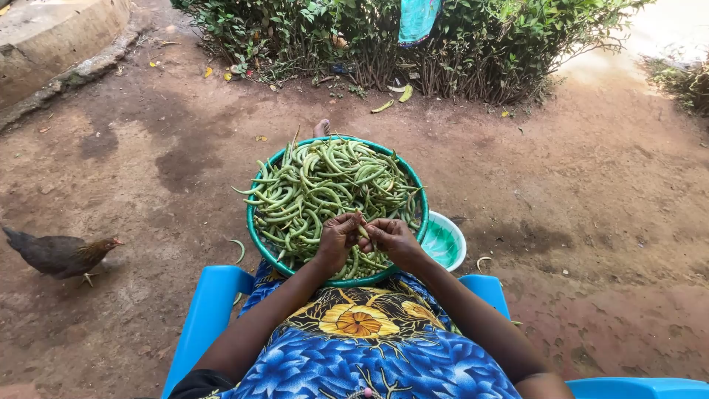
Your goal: A person is sitting in a chair outdoors, shelling green beans from a large green basket.
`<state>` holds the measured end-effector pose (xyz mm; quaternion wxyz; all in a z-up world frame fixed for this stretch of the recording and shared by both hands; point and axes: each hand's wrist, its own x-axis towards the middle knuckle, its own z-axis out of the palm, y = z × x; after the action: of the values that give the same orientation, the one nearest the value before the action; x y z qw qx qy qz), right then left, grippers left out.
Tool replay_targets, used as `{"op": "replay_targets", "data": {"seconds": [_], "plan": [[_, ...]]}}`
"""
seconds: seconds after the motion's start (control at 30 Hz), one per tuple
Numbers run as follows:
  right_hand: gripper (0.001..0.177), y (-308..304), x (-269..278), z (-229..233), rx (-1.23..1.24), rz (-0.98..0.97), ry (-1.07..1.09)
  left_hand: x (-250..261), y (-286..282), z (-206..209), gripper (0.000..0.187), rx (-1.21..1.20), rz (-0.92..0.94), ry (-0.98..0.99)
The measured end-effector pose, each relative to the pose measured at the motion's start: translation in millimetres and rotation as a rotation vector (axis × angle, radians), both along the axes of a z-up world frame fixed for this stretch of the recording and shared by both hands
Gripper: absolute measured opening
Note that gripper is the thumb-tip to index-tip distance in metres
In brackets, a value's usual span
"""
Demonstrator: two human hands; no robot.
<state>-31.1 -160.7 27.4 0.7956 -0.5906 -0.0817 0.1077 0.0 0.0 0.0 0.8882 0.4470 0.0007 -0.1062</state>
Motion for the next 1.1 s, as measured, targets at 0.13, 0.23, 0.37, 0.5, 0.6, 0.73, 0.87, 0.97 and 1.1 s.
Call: {"op": "replay_targets", "data": {"seconds": [0.13,0.23,0.37,0.5,0.6,0.73,0.87,0.97,1.1], "plan": [[0.015,4.3,-1.9,1.6,-0.043,-0.023,-0.031,-0.9,-0.3,3.3,0.025,-0.019,-0.021,0.015],[0.019,6.7,-4.8,4.2,-0.134,-0.06,-0.106,1.6,-0.9,-4.0,0.026,-0.043,-0.029,0.023],[0.014,-3.3,9.1,-20.9,-0.534,-0.246,-0.378,6.3,-6.1,-17.6,0.023,0.008,-0.059,-0.008],[0.011,-6.9,14.3,-35.7,-0.887,-0.406,-0.717,-5.9,-6.5,-5.4,0.032,0.016,-0.189,0.016],[0.013,-6.4,14.9,-44.2,-0.981,-0.426,-0.815,-27.0,-4.4,32.2,0.035,-0.037,-0.287,0.112],[0.012,-0.1,12.4,-40.8,-1.03,-0.426,-0.882,-16.2,-6.9,16.2,0.035,-0.086,-0.287,0.141],[0.011,3.8,7.6,-28.5,-0.918,-0.391,-0.808,-4.1,-6.5,-4.3,0.028,-0.139,-0.288,0.131],[0.01,6.4,4.0,-23.4,-0.813,-0.38,-0.727,3.2,-4.8,-24.4,0.026,-0.138,-0.288,0.11],[0.007,3.9,6.4,-26.7,-0.725,-0.395,-0.577,6.9,-5.2,-31.2,0.023,-0.125,-0.275,0.068]]}}
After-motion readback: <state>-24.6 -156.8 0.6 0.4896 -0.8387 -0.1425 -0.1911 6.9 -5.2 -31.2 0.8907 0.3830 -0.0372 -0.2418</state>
